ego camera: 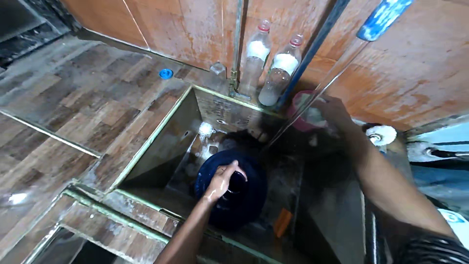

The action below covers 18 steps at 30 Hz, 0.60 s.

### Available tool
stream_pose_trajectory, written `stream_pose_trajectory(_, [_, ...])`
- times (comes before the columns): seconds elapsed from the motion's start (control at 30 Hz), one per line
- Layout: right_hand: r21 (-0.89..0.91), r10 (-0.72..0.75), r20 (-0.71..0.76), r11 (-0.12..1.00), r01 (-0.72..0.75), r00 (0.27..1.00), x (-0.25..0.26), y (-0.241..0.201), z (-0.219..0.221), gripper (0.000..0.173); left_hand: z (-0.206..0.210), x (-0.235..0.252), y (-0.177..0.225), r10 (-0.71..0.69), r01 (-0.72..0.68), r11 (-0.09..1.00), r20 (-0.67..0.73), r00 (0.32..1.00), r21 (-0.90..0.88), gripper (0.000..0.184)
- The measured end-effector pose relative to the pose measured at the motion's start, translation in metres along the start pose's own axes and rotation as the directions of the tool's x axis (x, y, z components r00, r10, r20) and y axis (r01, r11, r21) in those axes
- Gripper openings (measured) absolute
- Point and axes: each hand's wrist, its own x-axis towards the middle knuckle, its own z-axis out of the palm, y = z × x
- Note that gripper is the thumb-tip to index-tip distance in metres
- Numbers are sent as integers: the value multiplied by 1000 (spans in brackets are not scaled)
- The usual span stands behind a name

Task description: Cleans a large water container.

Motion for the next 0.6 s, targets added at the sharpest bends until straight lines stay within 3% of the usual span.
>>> stream_pose_trajectory(0.1, [143, 49, 262, 986, -89, 964, -80, -23, 9, 33, 3, 0, 6, -68, 67, 997, -14, 998, -23, 71])
stream_pose_trajectory(0.2, [174, -75, 435, 985, -1, 898, -145, -47, 46, 32, 9, -2, 16, -218, 210, 975, -122, 968, -72, 75])
stream_pose_trajectory(0.33, [122, -428, 209, 904, 410, 879, -199, -45, 141, 47, 19, -4, 27, -373, 387, 921, -386, 844, -45, 65])
stream_pose_trajectory(0.4, [-77, -619, 66, 779, 623, 782, -223, -25, 186, 46, 17, -6, 20, -418, 396, 907, -445, 792, -145, 63])
stream_pose_trajectory(0.47, [-221, -763, -104, 643, 733, 638, -229, -9, 207, 30, 8, -8, 18, -477, 403, 878, -412, 776, -258, 66])
stream_pose_trajectory(0.53, [-290, -813, -75, 572, 768, 577, -231, -7, 204, 20, 8, -15, 22, -476, 397, 876, -358, 803, -275, 66])
stream_pose_trajectory(0.6, [-275, -795, 47, 571, 773, 604, -230, -18, 196, 19, 17, -26, 32, -459, 380, 885, -375, 805, -268, 67])
